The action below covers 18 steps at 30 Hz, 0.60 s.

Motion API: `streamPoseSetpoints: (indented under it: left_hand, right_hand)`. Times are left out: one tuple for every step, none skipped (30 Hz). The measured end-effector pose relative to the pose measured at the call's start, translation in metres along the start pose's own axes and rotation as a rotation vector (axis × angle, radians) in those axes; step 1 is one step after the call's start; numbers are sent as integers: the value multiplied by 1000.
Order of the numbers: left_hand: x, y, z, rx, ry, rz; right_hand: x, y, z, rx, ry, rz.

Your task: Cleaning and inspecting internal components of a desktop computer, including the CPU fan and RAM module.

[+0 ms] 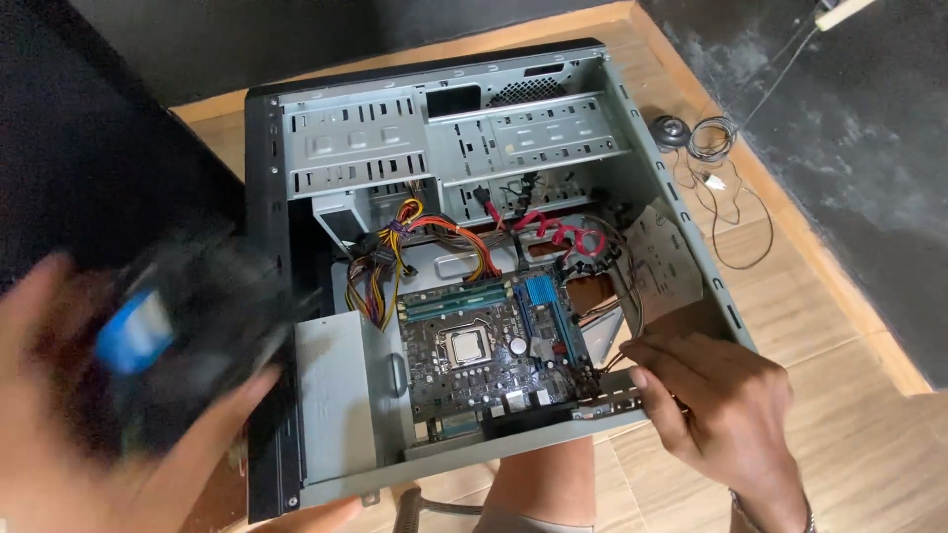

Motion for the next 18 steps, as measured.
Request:
streamPoseSetpoints:
  left_hand:
    - [29, 5, 15, 5, 3, -2]
    - [56, 23, 40, 76, -139, 194]
    - [79, 39, 67, 144, -291, 386]
    - [102, 37, 93, 145, -294, 384]
    - [119, 40, 127, 75, -410, 481]
    - [136, 43, 160, 3, -524, 577]
    - [150, 40, 183, -5, -528, 579]
    - [162, 37, 208, 29, -556, 620]
    - [173, 34, 236, 59, -586, 658]
    - [180, 29, 251, 47, -593, 658]
    - [185, 26, 265, 51, -578, 713]
    - [191, 22, 280, 55, -562, 769]
    - [192, 23, 283, 47, -571, 760]
    - [191, 27, 284, 42, -541, 812]
    - [190, 30, 284, 37, -513, 861]
    - [189, 25, 288, 28, -523, 850]
    - [187, 19, 292, 92, -511, 857]
    - [185, 13, 297, 155, -500, 863]
  right_hand:
    - [1, 0, 0, 5, 1, -3]
    - [2, -1, 0, -8, 9, -11]
    - [1, -2, -1, -22, 14, -14]
    - [-1, -2, 0, -20, 12, -12]
    - [-4, 0, 2, -40, -2, -3]
    - [-6, 2, 4, -60, -15, 7]
    - [-6, 2, 4, -66, -19, 12]
    - [-5, 1, 4, -63, -14, 3]
    - [-6, 1, 3, -61, -15, -5]
    - [-5, 1, 2, -68, -25, 2]
    - [-4, 0, 1, -62, -24, -1]
    - [-3, -1, 1, -57, -22, -3]
    - [1, -3, 0, -55, -36, 0]
    - [5, -6, -2, -27, -3, -9]
    - [10, -10, -5, 1, 29, -18]
    - [8, -10, 1, 4, 13, -14]
    - [4, -11, -2, -60, 120, -17]
    - [0, -14, -5, -126, 226, -21]
Point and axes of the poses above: each hand's wrist, its own x-axis towards the middle knuckle, its own z-axis out of the palm, y = z × x, the point moved 7 cm from there along x, towards the middle knuckle, and after that the axes turned 4 degrees about -x, right-handed, at the moved point
